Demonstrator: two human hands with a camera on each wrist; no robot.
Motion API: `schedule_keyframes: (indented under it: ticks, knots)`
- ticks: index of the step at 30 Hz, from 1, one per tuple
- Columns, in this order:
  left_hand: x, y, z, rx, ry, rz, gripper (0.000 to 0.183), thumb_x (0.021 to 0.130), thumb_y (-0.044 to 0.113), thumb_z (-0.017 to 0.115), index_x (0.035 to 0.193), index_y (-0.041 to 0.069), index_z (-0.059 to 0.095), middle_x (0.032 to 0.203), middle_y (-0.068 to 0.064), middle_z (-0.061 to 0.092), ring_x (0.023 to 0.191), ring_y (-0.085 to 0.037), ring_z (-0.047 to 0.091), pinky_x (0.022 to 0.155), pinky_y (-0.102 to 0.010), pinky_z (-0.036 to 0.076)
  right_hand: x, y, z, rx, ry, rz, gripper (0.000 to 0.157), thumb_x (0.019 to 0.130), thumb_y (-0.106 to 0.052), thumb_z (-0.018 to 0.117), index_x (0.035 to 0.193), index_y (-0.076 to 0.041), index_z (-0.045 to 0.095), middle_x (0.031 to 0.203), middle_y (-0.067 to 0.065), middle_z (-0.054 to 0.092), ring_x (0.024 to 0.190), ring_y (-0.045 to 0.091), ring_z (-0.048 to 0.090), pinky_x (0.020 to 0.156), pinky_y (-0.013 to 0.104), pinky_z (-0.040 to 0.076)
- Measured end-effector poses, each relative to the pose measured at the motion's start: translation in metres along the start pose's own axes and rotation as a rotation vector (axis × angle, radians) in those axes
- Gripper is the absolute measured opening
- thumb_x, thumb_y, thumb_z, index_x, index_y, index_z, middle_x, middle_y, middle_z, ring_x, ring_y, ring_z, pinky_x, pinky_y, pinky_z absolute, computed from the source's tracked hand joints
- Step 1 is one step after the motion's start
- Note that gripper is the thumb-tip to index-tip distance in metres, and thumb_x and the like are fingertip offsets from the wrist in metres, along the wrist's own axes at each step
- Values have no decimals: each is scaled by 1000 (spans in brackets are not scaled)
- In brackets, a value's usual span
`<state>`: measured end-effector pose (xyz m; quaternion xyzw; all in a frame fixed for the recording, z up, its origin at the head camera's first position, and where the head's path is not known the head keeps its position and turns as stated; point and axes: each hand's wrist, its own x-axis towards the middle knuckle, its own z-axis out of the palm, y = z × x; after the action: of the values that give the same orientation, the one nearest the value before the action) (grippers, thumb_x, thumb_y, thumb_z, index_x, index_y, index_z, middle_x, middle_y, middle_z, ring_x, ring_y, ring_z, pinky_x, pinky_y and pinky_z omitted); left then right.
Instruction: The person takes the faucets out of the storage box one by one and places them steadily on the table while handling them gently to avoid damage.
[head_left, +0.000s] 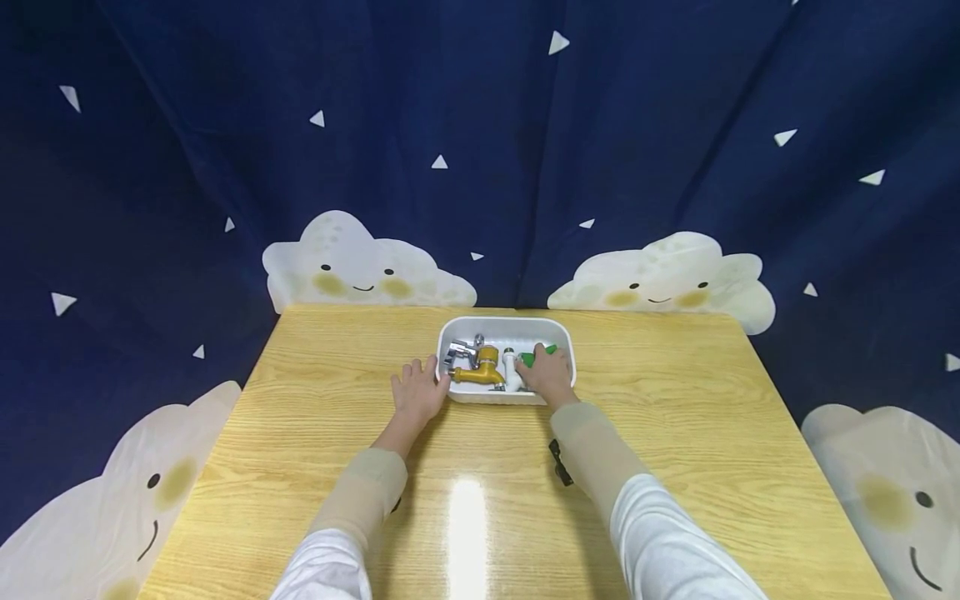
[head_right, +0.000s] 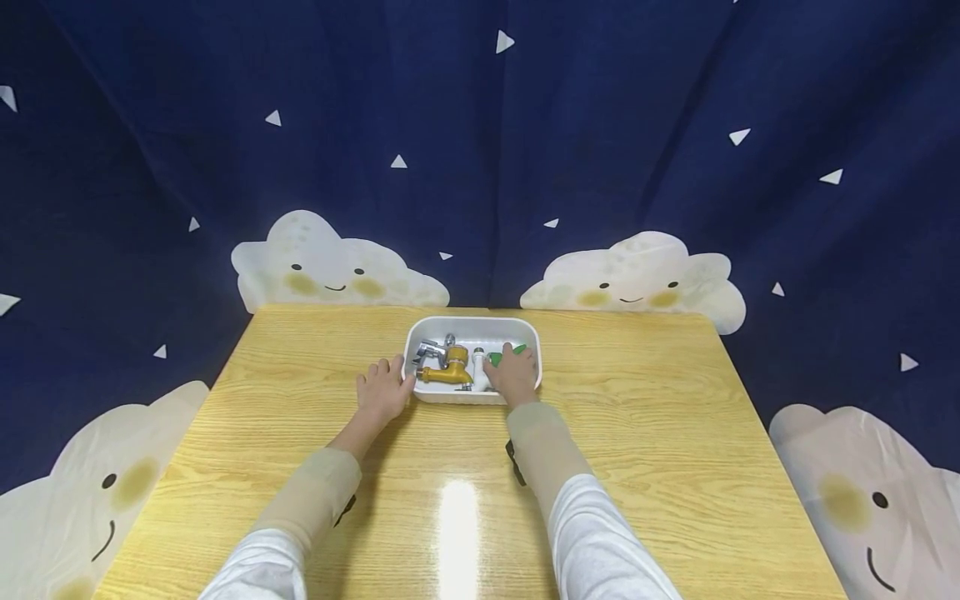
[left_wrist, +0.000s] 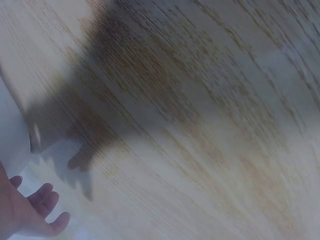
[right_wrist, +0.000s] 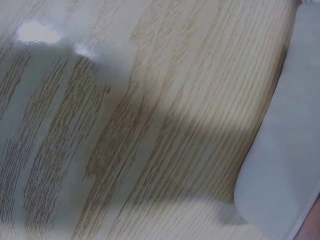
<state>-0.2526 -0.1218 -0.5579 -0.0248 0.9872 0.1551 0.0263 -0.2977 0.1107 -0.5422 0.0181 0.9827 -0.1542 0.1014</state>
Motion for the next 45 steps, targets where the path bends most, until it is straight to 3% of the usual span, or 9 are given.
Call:
schedule_keyframes:
  ticks: [12,21,32,39,45]
  knots:
    - [-1,1,-2,-2,-16,-6,57,90,44,31,141,18,33,132,-18,41,120,-35,35,97,-57,23,2,-1,2,-49,76,-39,67,90,-49,42,139,-5,32,131,37,31,123,47,30,101,51,26]
    - [-2,2,-3,5,-21,-7,57,91,45,31,141,19,33,131,-18,42,119,-35,35,97,-58,23,2,-2,-4,-94,138,-101,63,88,-51,44,136,-10,39,126,30,39,114,40,39,95,47,34]
    - [-2,1,-5,-2,-18,-11,57,90,44,32,140,18,33,131,-18,42,119,-35,36,97,-58,23,1,-5,-17,-131,221,-249,58,85,-48,50,131,-13,46,122,33,40,111,41,43,93,46,37]
    - [-2,2,-4,-1,-19,-9,56,90,44,32,140,18,33,131,-18,42,119,-35,36,96,-57,24,-4,-8,-27,-105,205,-316,59,84,-47,55,133,-16,43,124,31,37,113,42,41,95,51,35]
    - [-2,2,-4,2,-20,-10,57,90,44,31,141,18,33,131,-18,42,119,-35,36,96,-57,24,-13,-8,-37,-92,224,-384,55,83,-45,57,128,-17,48,120,27,40,107,40,44,91,51,39]
